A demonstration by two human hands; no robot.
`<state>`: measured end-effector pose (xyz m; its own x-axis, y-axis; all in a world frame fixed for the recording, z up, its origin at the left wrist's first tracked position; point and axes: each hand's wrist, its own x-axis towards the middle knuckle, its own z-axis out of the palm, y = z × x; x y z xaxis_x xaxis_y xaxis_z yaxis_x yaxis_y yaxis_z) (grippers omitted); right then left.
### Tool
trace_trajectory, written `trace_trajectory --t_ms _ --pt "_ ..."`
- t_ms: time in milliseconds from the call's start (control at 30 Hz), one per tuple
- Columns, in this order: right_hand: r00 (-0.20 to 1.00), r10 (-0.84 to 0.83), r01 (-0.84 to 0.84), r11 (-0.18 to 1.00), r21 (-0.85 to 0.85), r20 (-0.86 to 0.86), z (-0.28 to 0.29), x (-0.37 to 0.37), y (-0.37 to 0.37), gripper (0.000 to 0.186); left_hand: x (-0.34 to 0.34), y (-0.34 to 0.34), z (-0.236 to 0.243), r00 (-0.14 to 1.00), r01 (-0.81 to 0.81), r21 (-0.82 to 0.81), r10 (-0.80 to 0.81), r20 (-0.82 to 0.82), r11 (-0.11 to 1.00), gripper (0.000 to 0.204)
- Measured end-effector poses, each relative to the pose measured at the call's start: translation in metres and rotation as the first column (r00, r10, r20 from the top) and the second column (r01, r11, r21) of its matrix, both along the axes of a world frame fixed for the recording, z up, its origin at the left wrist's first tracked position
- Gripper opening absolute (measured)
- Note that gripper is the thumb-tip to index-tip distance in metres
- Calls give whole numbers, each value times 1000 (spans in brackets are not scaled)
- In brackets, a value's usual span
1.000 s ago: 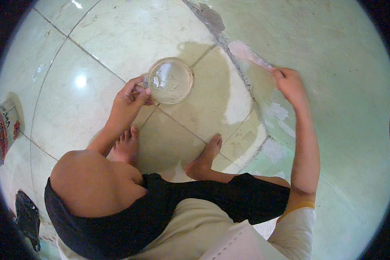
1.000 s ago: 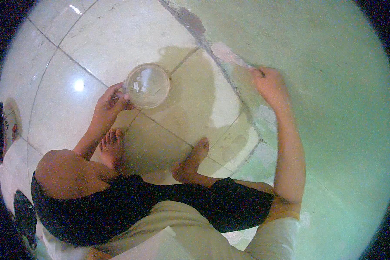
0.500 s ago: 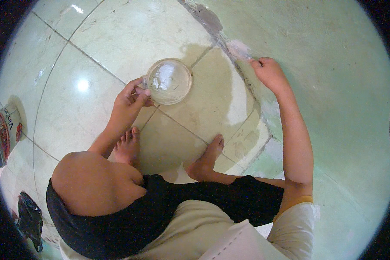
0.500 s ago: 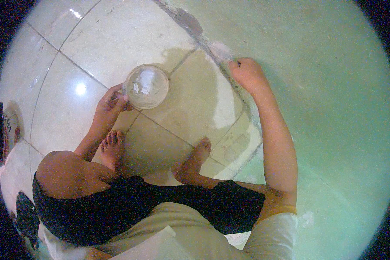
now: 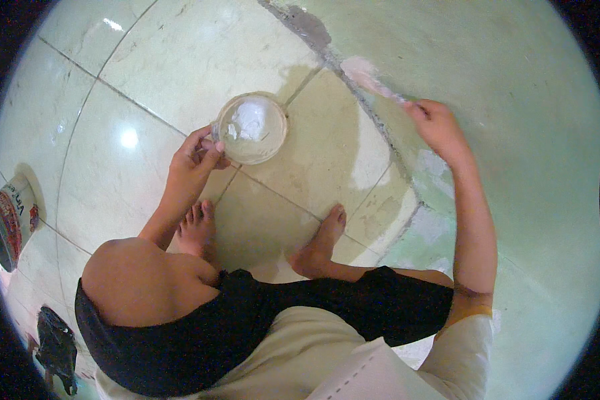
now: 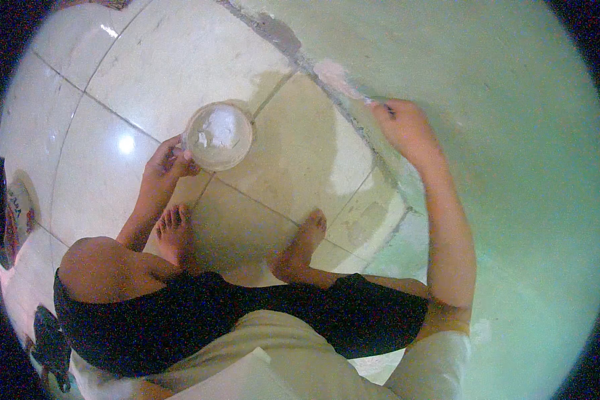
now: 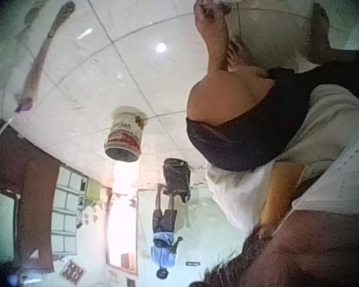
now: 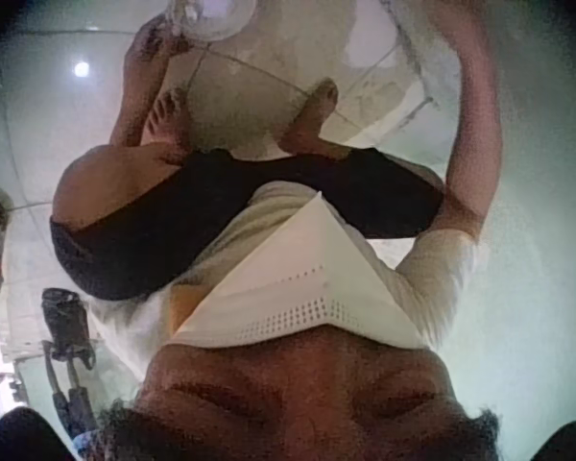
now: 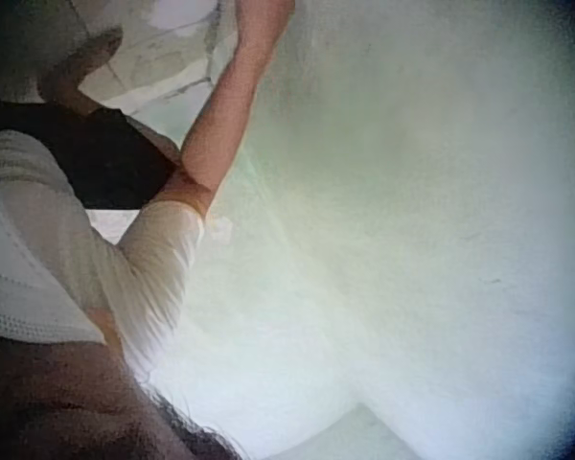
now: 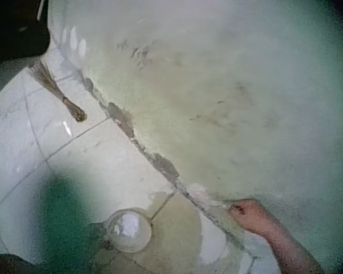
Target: The person patches a crack in a wall by applying a white substance from a container onto the surface using a putty knife.
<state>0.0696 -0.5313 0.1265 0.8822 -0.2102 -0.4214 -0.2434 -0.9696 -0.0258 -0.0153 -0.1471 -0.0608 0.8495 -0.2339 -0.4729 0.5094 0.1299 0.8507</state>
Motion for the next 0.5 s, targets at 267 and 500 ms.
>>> trace_trajectory --t_ms 267,500 --pt "998 13 -7 994 -110 54 10 -11 -21 41 -1 0 0 1000 26 63 -27 15 998 42" --pt "992 -122 119 988 100 28 79 -34 -22 38 -6 8 -4 1000 6 84 -7 13 996 44"
